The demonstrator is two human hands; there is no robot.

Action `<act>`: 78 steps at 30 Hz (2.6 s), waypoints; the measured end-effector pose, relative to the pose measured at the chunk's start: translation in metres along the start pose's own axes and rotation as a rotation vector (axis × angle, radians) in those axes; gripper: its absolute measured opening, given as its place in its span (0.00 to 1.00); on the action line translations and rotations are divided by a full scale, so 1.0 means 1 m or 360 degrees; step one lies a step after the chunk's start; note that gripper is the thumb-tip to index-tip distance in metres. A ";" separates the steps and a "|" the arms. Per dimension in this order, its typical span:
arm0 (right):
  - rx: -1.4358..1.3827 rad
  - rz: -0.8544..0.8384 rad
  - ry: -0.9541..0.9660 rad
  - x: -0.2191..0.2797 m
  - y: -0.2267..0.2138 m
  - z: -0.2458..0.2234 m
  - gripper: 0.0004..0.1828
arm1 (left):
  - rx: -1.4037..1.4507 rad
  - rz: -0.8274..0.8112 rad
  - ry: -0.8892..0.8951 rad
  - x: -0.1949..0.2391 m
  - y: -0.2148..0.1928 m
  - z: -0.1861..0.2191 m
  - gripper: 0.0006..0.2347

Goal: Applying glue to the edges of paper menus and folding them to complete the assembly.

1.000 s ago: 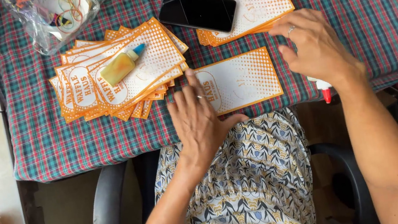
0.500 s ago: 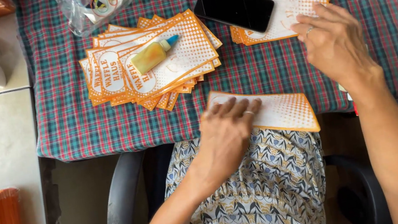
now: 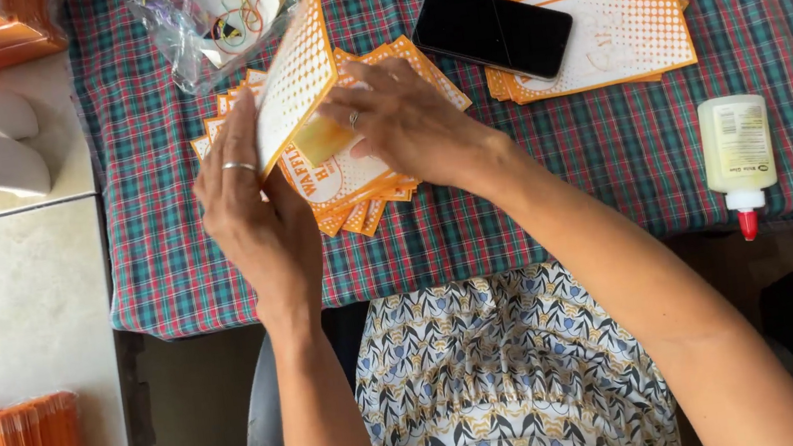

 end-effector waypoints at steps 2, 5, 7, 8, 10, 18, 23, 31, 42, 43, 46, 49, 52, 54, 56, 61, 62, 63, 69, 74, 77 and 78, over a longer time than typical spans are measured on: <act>0.0009 0.0153 -0.0008 0.003 0.003 0.001 0.20 | 0.0046 -0.0011 -0.0027 -0.005 0.011 -0.003 0.20; -0.0026 0.0414 -0.0026 0.012 -0.020 0.007 0.08 | 0.0047 -0.0061 0.0017 -0.004 0.031 -0.018 0.22; -0.0077 0.0512 -0.0021 0.028 -0.039 0.014 0.14 | 0.0006 -0.0116 0.0078 0.004 0.038 -0.027 0.25; -0.0151 0.0538 0.0204 0.036 -0.049 0.023 0.15 | -0.0020 -0.0331 0.0184 0.005 0.041 -0.029 0.21; -0.0221 0.0560 0.0431 0.046 -0.066 0.028 0.16 | -0.0042 -0.0545 0.0292 0.008 0.046 -0.030 0.19; -0.0139 0.0451 0.0086 0.039 -0.033 -0.013 0.12 | -0.0160 -0.0308 0.0309 0.008 0.028 -0.007 0.35; -0.0239 0.0728 0.0414 0.087 -0.075 0.023 0.09 | 0.0061 -0.0131 0.0210 0.015 0.009 -0.001 0.20; 0.0455 0.0018 0.0992 0.213 -0.110 0.077 0.27 | 0.0298 -0.0049 0.0166 0.024 0.014 0.029 0.08; 0.0878 -0.0012 0.0291 0.236 -0.124 0.074 0.31 | 0.0394 -0.0149 0.0382 0.034 0.031 0.061 0.08; 0.0877 -0.0012 0.0293 0.234 -0.127 0.065 0.31 | 0.0393 -0.0152 0.0383 0.035 0.031 0.062 0.08; 0.0953 0.0035 0.0333 0.239 -0.125 0.040 0.15 | 0.0384 -0.0135 0.0385 0.032 0.028 0.069 0.08; 0.0913 0.0235 0.0244 0.256 -0.098 0.007 0.11 | 0.0554 -0.0083 0.0376 0.030 0.031 0.082 0.05; 0.0856 0.0230 0.0341 0.261 -0.081 -0.040 0.12 | 0.0596 -0.0103 0.0448 0.041 0.050 0.098 0.07; 0.0632 0.0188 0.0521 0.264 -0.075 -0.065 0.10 | 0.0637 -0.0213 0.0618 0.048 0.057 0.118 0.08; 0.0586 0.0219 0.0453 0.266 -0.072 -0.066 0.10 | 0.0648 -0.0305 0.0707 0.058 0.074 0.127 0.07; 0.0363 0.0258 0.0454 0.261 -0.087 -0.067 0.13 | 0.0421 -0.0764 0.0925 0.070 0.102 0.133 0.11; 0.0216 0.0290 0.0513 0.257 -0.093 -0.070 0.14 | 0.0368 -0.0903 0.0900 0.073 0.107 0.131 0.13; 0.0069 0.0323 0.0572 0.254 -0.100 -0.073 0.14 | 0.0315 -0.1040 0.0875 0.077 0.113 0.129 0.15; -0.0144 0.0669 0.0851 0.282 -0.111 -0.064 0.17 | 0.0432 -0.1077 0.0808 0.082 0.133 0.120 0.15; -0.0147 0.0791 0.0947 0.280 -0.129 -0.067 0.15 | 0.0482 -0.1069 0.0735 0.071 0.137 0.117 0.12; -0.0116 0.0813 0.0992 0.283 -0.131 -0.068 0.13 | 0.0535 -0.1052 0.0633 0.071 0.142 0.115 0.08; -0.0090 0.0814 0.1029 0.284 -0.131 -0.069 0.12 | 0.0580 -0.1055 0.0562 0.071 0.144 0.114 0.06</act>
Point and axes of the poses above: each hand's wrist, its own x-axis away from the middle knuckle, its own y-axis out of the palm, z = x × y, the point moved 1 cm from there along -x, towards the middle knuckle, and after that the axes turned 10 degrees about -x, right-handed, at the moved point
